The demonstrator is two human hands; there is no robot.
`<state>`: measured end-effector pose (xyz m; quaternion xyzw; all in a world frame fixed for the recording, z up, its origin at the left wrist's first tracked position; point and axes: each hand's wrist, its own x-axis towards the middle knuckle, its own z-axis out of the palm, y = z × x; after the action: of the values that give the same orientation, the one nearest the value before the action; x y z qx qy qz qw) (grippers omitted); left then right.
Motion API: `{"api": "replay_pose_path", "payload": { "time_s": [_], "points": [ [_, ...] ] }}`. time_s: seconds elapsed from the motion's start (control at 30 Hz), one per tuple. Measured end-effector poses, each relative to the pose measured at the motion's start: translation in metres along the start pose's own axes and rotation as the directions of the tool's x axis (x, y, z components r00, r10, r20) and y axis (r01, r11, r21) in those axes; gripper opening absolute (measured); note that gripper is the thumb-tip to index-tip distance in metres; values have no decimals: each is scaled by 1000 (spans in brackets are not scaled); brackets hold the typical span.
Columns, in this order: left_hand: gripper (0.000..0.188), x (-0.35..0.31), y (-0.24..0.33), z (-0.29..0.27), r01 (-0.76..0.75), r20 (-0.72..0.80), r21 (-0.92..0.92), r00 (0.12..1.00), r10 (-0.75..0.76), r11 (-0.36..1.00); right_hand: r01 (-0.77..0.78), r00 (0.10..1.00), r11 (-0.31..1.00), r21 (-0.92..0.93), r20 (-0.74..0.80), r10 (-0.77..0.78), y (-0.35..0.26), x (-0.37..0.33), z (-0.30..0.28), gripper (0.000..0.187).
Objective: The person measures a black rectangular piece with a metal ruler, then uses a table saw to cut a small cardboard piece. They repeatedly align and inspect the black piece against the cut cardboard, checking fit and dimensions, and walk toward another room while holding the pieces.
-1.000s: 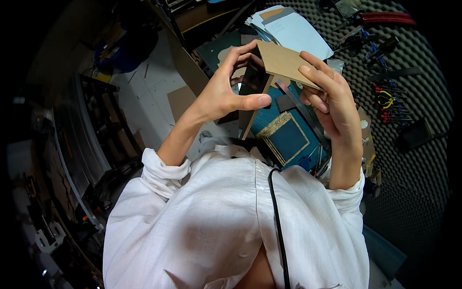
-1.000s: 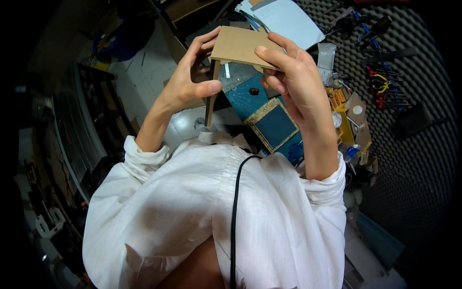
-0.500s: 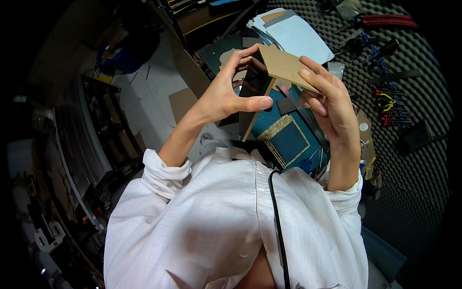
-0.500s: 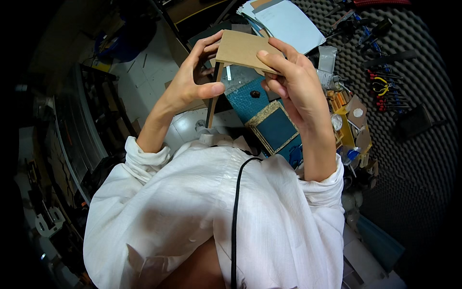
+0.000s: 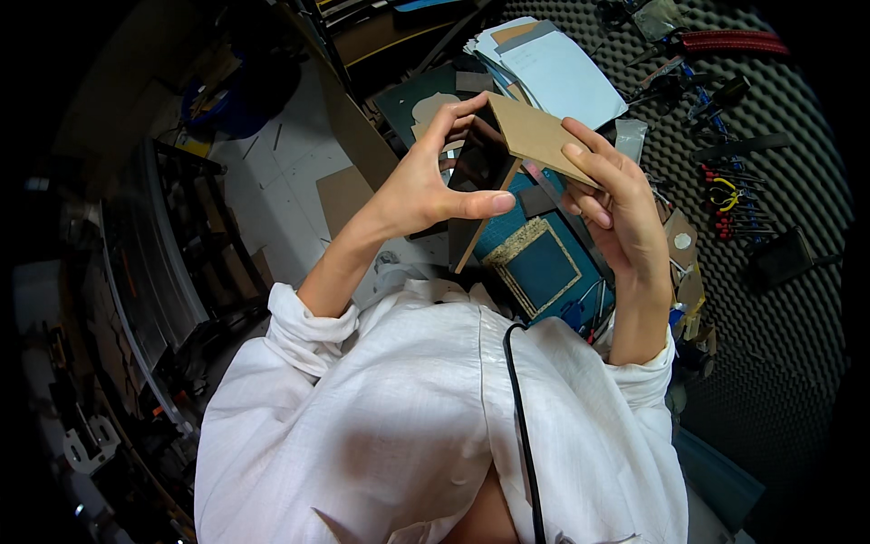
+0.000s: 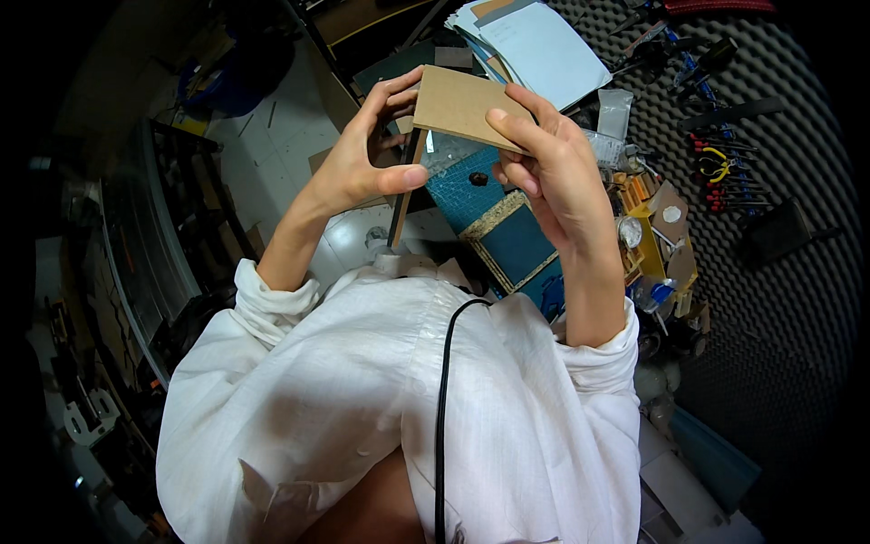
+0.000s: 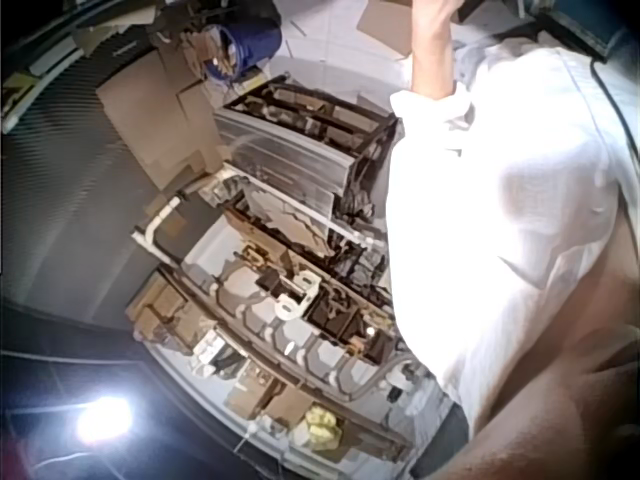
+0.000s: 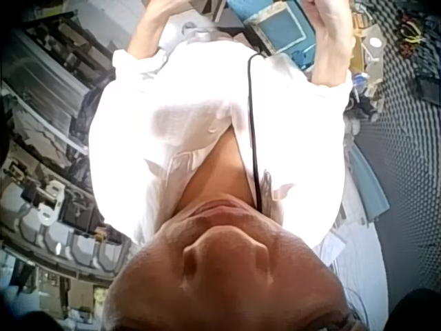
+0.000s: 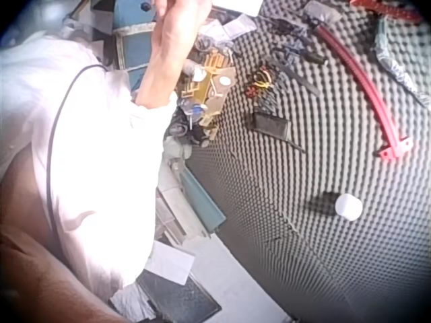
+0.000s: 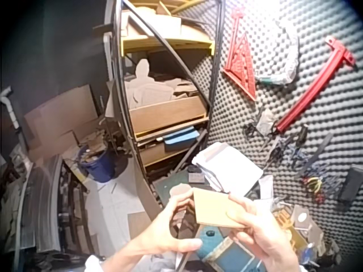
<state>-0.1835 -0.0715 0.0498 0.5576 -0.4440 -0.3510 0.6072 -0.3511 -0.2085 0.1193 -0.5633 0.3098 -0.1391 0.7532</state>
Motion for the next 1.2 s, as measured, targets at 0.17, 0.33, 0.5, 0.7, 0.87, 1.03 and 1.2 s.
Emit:
{"api": "replay_pose_path", "payload": {
  "time_s": [0.17, 0.33, 0.5, 0.7, 0.87, 1.03, 1.2],
  "points": [
    [113, -2, 1, 2, 17, 3, -12, 1000, -17, 1000, 0, 1000, 1000, 8, -6, 0, 2, -1, 0, 74],
    [114, -2, -1, 3, 15, 11, -19, 1000, -14, 1000, -4, 1000, 1000, 15, -1, 4, 5, -2, -4, 74],
    [115, -3, -6, 4, 24, 17, 2, 1000, -24, 1000, -6, 1000, 999, 44, 7, 5, 6, -4, -4, 74],
    [118, -11, 3, 9, -6, -7, 47, 1000, 6, 999, 53, 996, 998, 24, -70, -51, 13, -15, 6, 66],
    [117, -26, 26, 11, -240, -8, 214, 969, 247, 947, 149, 983, 986, 79, 93, -156, 16, -37, 3, 68],
    [122, -40, 49, 10, -337, 66, 382, 939, 339, 861, 292, 948, 955, 51, 115, -296, 23, -48, 1, 79],
    [120, -46, 61, 17, -398, 88, 413, 913, 399, 820, 315, 943, 947, 63, 90, -320, 29, -61, -6, 88]
  ]
}}
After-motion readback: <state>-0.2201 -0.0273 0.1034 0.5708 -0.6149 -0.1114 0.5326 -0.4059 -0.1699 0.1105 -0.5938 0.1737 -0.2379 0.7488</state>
